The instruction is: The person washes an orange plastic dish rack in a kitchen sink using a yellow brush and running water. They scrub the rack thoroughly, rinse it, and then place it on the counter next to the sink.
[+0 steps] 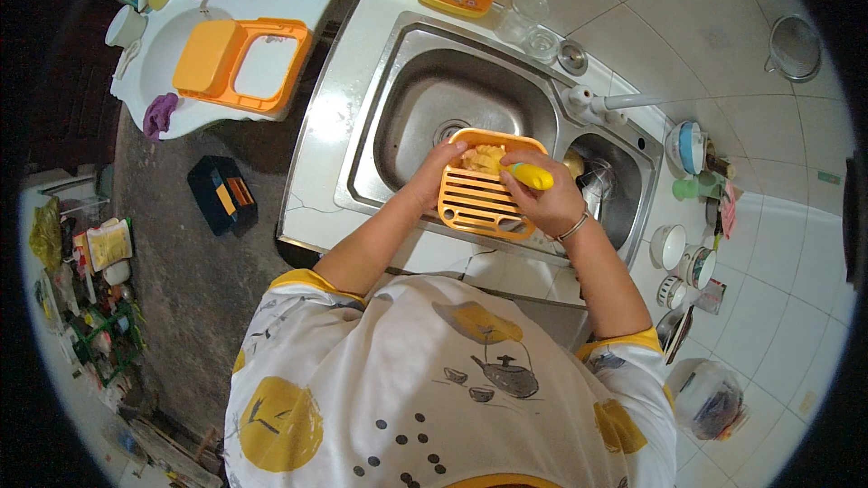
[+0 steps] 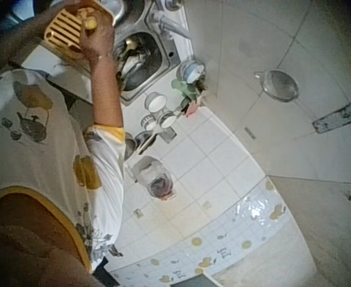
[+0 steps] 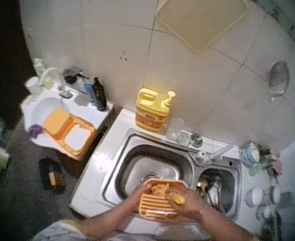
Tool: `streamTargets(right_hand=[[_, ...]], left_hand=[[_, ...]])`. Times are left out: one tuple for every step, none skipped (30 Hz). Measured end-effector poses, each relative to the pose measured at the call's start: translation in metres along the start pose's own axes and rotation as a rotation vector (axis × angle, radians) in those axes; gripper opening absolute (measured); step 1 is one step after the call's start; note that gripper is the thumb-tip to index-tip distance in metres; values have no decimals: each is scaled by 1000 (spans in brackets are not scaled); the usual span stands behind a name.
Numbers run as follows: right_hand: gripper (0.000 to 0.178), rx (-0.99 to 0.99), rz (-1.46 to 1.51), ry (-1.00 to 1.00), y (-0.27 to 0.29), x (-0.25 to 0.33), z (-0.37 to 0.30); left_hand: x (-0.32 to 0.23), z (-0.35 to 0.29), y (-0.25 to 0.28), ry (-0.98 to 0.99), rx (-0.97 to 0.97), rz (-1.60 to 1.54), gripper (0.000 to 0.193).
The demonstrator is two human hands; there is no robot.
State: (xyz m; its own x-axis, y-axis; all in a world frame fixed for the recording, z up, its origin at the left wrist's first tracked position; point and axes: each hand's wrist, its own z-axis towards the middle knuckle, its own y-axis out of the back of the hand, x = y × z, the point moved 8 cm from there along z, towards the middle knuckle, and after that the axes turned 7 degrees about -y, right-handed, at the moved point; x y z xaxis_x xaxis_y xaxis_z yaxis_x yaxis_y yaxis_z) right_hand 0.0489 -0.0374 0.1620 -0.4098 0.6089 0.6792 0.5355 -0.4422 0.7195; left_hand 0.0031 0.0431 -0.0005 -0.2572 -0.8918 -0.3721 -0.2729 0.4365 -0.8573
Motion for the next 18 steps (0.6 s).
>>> streamTargets(right_hand=[[17,-43,-13,30,3,2,-1],[17,-73,-27,54,3,3,-2],[16,-103,-41,77,0,3,-2],[15,-137,-57,98,-3,3,-3],[15,-124,160,-3,-9,-12,-2],[14,-110,378,-102,-20,-28,-2],[13,-84,597,-200,-28,-38,-1],[12,-41,609,-287,-28,-43,0],[12,-52,714,-303,-25,-45,-1],[13,-66,821,-316,-23,-48,-3],[13,-79,929,-329,-23,-49,-4],[15,-74,945,-330,-23,-47,-5],[15,-77,823,-254,-23,-46,-5],[16,-82,701,-179,-26,-50,-5],[16,-88,577,-105,-27,-49,-5],[18,-90,405,-30,-19,-28,-4],[18,-47,208,-73,-18,-18,-1],[19,-32,162,-44,-22,-15,0]], left_hand=[[-1,3,2,-28,4,3,37],[-2,6,1,-75,10,58,37],[-3,9,0,-122,15,114,36],[-6,11,-3,-166,26,171,35],[-8,10,-11,-160,54,203,35],[-6,10,-15,-125,91,187,35],[-4,8,-17,-94,119,167,36],[-4,6,-18,-74,132,129,38],[-5,4,-20,-64,140,123,38],[-10,2,-26,-55,148,121,39],[-13,0,-29,-46,156,119,39],[-10,4,-24,-30,125,89,39],[-7,4,-22,18,91,28,39],[-6,5,-20,32,73,24,38],[-4,7,-18,48,56,20,37],[-5,8,-17,24,50,88,37],[-4,9,-16,6,46,157,37],[-3,10,-15,-12,42,226,37]])
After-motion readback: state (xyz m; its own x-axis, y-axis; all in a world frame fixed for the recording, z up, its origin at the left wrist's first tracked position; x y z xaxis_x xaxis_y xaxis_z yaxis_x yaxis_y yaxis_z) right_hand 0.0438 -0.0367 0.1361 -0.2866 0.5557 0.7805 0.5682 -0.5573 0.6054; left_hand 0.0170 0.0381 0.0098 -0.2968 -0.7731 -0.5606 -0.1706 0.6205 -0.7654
